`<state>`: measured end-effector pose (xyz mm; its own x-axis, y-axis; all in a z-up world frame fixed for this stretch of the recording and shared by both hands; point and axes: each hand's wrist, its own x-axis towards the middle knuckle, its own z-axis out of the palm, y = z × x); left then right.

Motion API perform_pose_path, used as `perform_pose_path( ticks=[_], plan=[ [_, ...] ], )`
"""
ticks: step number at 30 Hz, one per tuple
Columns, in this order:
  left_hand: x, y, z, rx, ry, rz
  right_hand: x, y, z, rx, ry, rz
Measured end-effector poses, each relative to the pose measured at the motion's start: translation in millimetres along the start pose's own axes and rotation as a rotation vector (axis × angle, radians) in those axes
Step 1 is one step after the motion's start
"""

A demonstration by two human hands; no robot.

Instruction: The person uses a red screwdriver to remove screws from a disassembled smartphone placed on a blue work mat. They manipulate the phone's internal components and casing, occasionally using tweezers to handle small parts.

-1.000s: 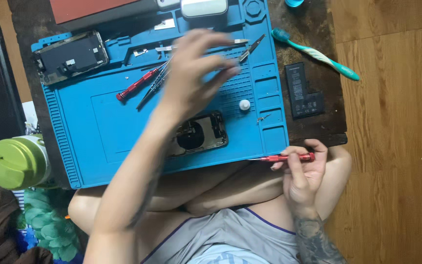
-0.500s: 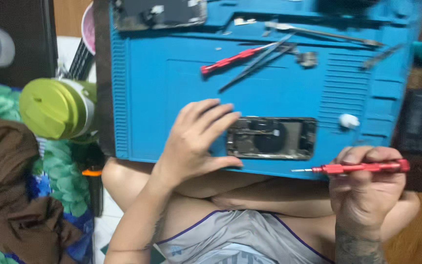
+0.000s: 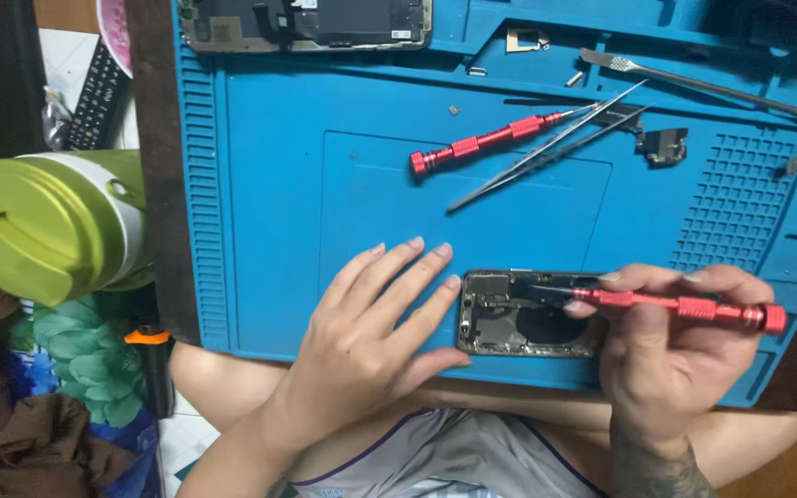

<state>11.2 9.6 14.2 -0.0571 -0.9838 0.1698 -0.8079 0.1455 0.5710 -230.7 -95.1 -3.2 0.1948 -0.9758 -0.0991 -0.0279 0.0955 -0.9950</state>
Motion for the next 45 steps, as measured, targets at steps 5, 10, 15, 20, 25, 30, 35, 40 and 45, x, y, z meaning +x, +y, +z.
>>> perform_pose_path(
  ticks=[5,10,15,20,25,30,35,40,45],
  plan=[
    [3.6,0.0,-1.6,-0.005,-0.019,-0.029,1.9,-16.2,13.4,-0.245,-0.102,-0.051],
    [5.3,1.3,-0.5,-0.012,-0.051,-0.046,17.0,-37.6,25.4,-0.39,-0.219,-0.241],
    [6.1,2.2,0.7,0.002,-0.044,-0.043,42.3,-19.3,11.7,-0.908,-0.335,-0.758],
    [4.6,0.3,0.6,0.022,-0.045,-0.035,39.8,-17.8,22.6,-0.965,-0.263,-0.798],
    [3.5,-0.3,1.7,0.026,-0.039,-0.031,43.7,-15.3,30.3,-0.763,-0.388,-0.806],
    [2.5,-0.6,0.5,0.036,-0.036,-0.032,46.6,-26.3,33.1,-0.529,-0.626,-0.522],
    [2.7,-0.5,0.7,0.038,-0.027,-0.021,47.7,-35.0,42.0,-0.434,-0.642,-0.732],
    [1.6,-0.8,0.8,0.04,-0.001,-0.005,42.5,-35.6,34.0,-0.711,-0.715,-0.642],
    [0.7,-1.1,2.9,0.027,0.008,-0.002,62.3,-73.1,46.2,-0.481,-0.994,-0.686]
  ],
)
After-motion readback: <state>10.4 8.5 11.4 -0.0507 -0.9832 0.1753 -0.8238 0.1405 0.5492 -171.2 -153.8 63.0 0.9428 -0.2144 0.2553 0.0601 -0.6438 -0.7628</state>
